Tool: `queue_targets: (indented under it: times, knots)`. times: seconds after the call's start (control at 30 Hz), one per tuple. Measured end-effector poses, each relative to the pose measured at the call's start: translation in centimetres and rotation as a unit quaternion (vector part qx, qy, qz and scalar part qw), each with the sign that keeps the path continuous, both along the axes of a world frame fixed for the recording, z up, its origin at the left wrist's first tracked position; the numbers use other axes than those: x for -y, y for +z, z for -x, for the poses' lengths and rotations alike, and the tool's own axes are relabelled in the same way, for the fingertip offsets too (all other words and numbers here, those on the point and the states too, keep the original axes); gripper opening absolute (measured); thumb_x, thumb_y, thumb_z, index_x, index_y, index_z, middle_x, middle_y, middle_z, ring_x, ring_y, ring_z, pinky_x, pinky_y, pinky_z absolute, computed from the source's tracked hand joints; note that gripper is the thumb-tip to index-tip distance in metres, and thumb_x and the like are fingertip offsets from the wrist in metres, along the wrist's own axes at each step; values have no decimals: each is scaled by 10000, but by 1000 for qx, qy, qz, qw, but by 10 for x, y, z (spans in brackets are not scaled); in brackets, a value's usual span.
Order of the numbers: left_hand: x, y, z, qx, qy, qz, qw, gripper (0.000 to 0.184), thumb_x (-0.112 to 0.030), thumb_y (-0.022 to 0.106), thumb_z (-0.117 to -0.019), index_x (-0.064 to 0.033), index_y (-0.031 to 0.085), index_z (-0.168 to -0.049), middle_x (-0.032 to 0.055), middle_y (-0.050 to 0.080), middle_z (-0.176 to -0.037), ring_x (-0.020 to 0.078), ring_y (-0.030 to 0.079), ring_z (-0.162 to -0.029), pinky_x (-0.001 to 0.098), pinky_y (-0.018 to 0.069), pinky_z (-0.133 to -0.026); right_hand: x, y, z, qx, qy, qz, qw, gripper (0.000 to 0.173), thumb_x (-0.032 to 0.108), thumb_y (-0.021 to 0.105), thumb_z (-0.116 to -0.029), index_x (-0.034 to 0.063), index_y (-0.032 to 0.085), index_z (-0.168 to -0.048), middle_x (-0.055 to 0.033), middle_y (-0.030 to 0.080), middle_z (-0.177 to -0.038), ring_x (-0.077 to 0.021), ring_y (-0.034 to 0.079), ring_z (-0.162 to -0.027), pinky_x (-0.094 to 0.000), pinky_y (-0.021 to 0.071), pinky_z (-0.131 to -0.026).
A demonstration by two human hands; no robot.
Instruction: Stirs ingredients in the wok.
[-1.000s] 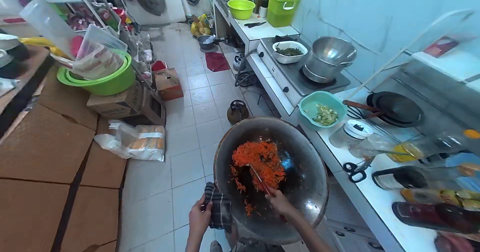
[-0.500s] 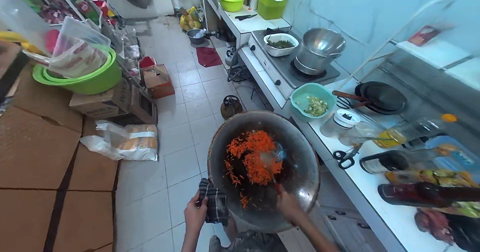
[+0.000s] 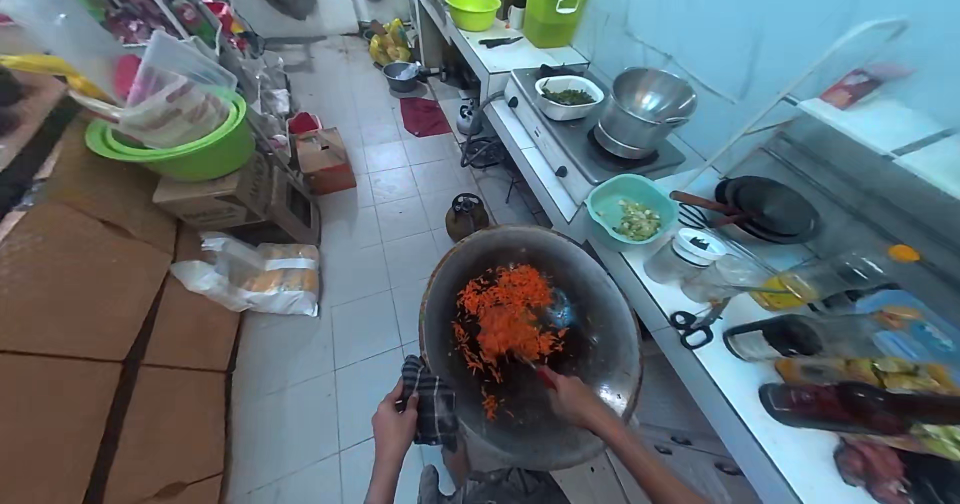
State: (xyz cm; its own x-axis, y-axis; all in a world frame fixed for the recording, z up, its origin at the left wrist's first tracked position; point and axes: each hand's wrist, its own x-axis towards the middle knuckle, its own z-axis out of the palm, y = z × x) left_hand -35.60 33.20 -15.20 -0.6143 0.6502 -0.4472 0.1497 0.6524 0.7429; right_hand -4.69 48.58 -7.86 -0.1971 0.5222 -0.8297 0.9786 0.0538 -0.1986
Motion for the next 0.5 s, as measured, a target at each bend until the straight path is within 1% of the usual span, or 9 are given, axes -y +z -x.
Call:
queue_targets:
  times: [0.07,0.1,0.17,0.23,0.27,0.37,0.4,0.43,0.5]
  knots:
    - [2,2,3,10,0,-8,1000,452,-91,687,-965,-19,606,-1404,198,725,-1187,319,729,-1031,521,562,-955,-3,-40,11,-59,-108,-35,992,604,324,424,-1086,244,236,-1654,-222,668,-1275,-371,690,-1094,-558,545,-949]
    - [4,3,4,15,-1,-11,1000,444,-85,687,-964,-18,611,-1396,194,729,-1176,312,733,-1018,513,567,-946,-4,-49,7,-112,-183,-18,976,573,335,422,-1101,257,263,-1646,-195,676,-1178,-322,690,-909,-497,571,-796]
    - [6,4,6,15,-5,-12,1000,431,-75,695,-957,-14,625,-1379,191,735,-1156,302,739,-990,505,574,-930,-3,-51,-11,-275,-392,80,874,438,305,401,-1123,235,409,-1555,-47,495,-750,-137,450,-501,-293,419,-451]
    - [4,4,5,13,-7,-11,1000,436,-75,704,-955,-13,625,-1379,189,739,-1147,301,742,-976,502,576,-926,-9,-20,-32,-370,-542,207,725,285,352,340,-1125,196,485,-1315,56,396,-580,-35,392,-396,-186,382,-373]
    - [3,4,3,10,-4,-9,1000,441,-79,705,-954,-14,623,-1382,190,740,-1142,302,743,-972,504,577,-922,-17,0,-40,-367,-547,214,721,313,352,338,-1127,204,478,-1364,56,391,-582,-47,401,-409,-203,400,-391]
    - [5,5,1,-4,1,5,1000,441,-81,700,-953,-11,624,-1382,195,742,-1128,309,742,-967,514,572,-917,-28,34,-32,-238,-422,69,872,467,320,389,-1126,217,391,-1582,-23,469,-713,-129,464,-490,-288,450,-455]
    - [3,5,1,-7,-2,8,1000,441,-79,700,-955,-8,621,-1383,199,740,-1135,316,739,-979,521,566,-927,-25,29,-20,-167,-348,8,922,497,321,403,-1122,200,362,-1602,-87,562,-825,-190,554,-589,-351,507,-538]
    - [2,5,0,-8,-6,11,1000,438,-80,700,-957,-6,621,-1382,201,737,-1141,321,736,-988,524,562,-932,-16,21,-7,-92,-268,-29,959,538,308,419,-1105,185,326,-1620,-179,670,-1046,-292,677,-813,-465,575,-723]
    - [5,5,0,-8,-12,11,1000,429,-75,702,-955,-10,632,-1373,192,742,-1137,314,738,-992,515,567,-931,26,5,19,0,-139,-36,990,647,287,422,-1069,190,174,-1659,-241,671,-1242,-401,683,-1114,-583,546,-950]
